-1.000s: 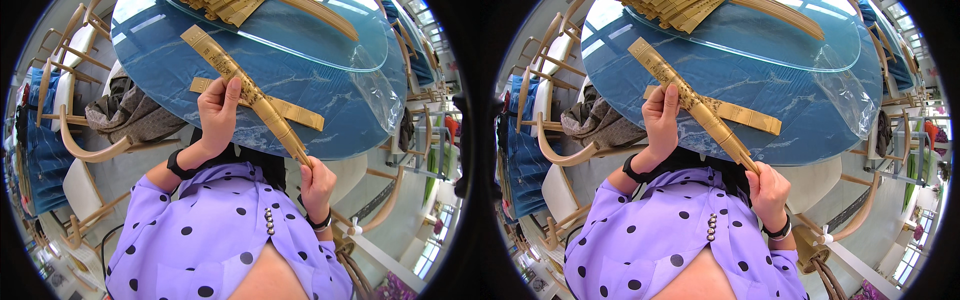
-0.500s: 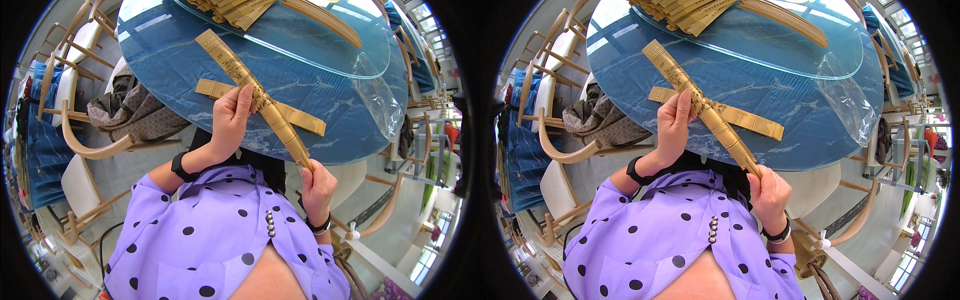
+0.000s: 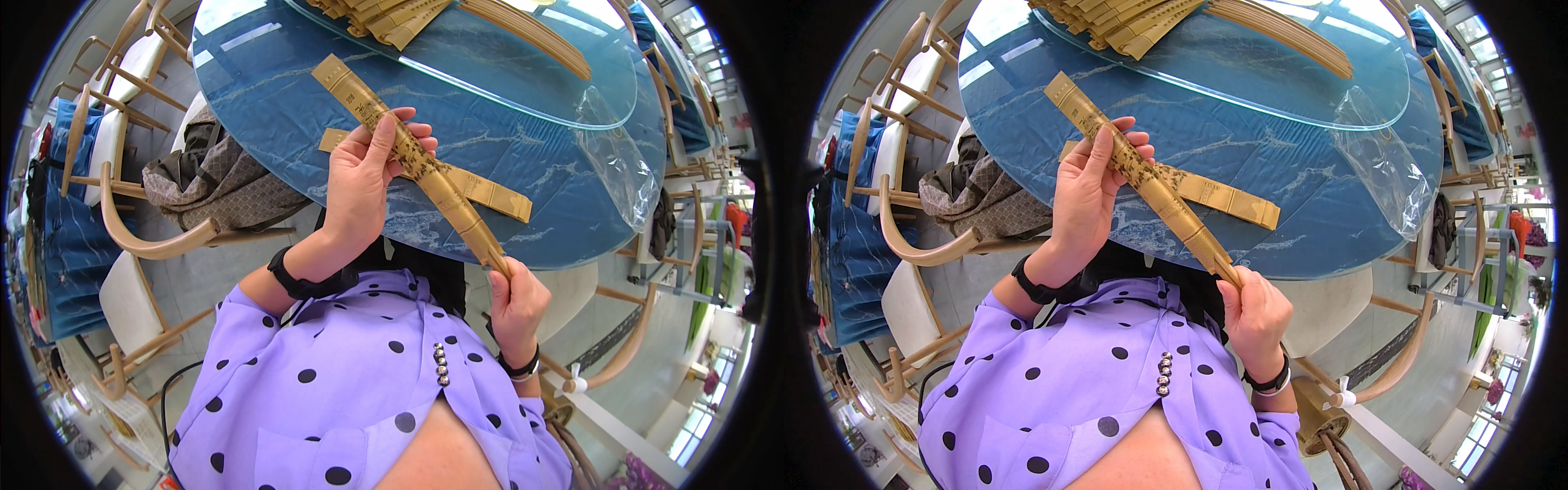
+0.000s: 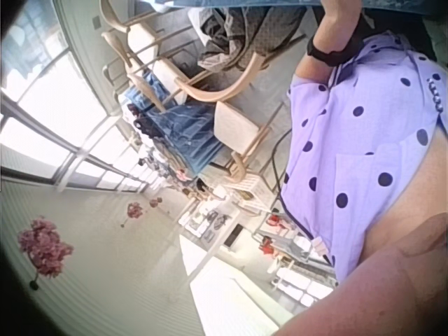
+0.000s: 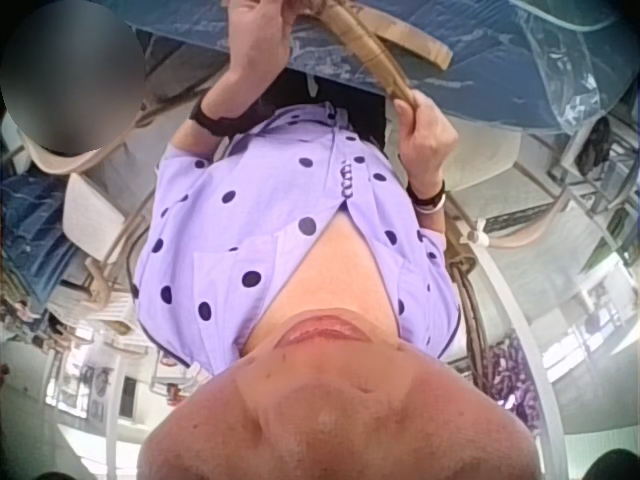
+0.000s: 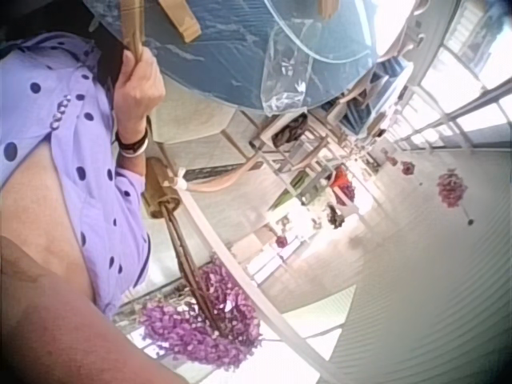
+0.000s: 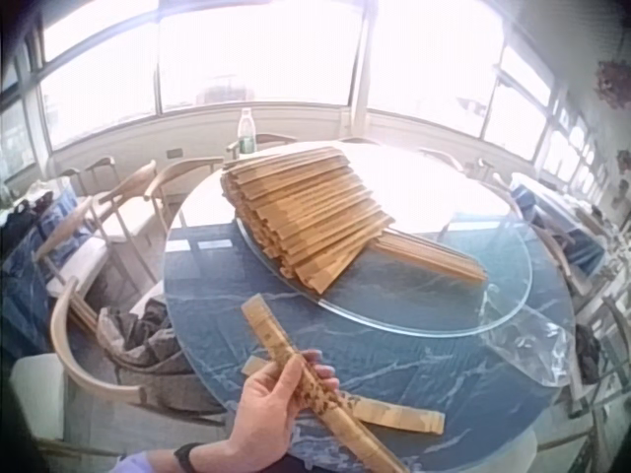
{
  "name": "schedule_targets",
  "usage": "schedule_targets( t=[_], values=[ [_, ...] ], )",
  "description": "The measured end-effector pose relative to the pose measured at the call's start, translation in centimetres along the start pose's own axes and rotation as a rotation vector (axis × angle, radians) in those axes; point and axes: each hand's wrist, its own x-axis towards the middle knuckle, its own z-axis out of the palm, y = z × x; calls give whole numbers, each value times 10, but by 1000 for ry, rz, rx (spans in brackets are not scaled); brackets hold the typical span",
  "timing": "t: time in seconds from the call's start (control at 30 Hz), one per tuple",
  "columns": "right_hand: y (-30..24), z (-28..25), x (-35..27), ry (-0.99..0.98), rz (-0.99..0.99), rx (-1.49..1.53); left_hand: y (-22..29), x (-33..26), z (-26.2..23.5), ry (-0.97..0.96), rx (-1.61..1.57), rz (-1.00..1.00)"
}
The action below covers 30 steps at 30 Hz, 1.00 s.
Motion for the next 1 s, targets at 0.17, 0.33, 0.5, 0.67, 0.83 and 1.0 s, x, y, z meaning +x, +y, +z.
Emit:
schedule_targets(
  t=[0.17, 0.33, 0.5, 0.67, 0.83, 1.0],
  values=[
    [-1, -1, 1, 28, 16, 5, -1, -5, 2, -14, 4, 0],
    [0, 2, -2, 42, 26, 3, -6, -12, 5, -55, 6, -51],
    [2, 0, -3, 33, 39, 28, 0, -6, 4, -26, -37, -7],
    [4, 0, -6, 52, 48, 19, -3, -7, -1, -87, 137, -74],
    [7, -1, -1, 67, 39, 36, 7, 0, -13, -205, 386, -132],
    [12, -7, -5, 32, 88, 64, 7, -7, -13, -173, 397, -48]
  ],
)
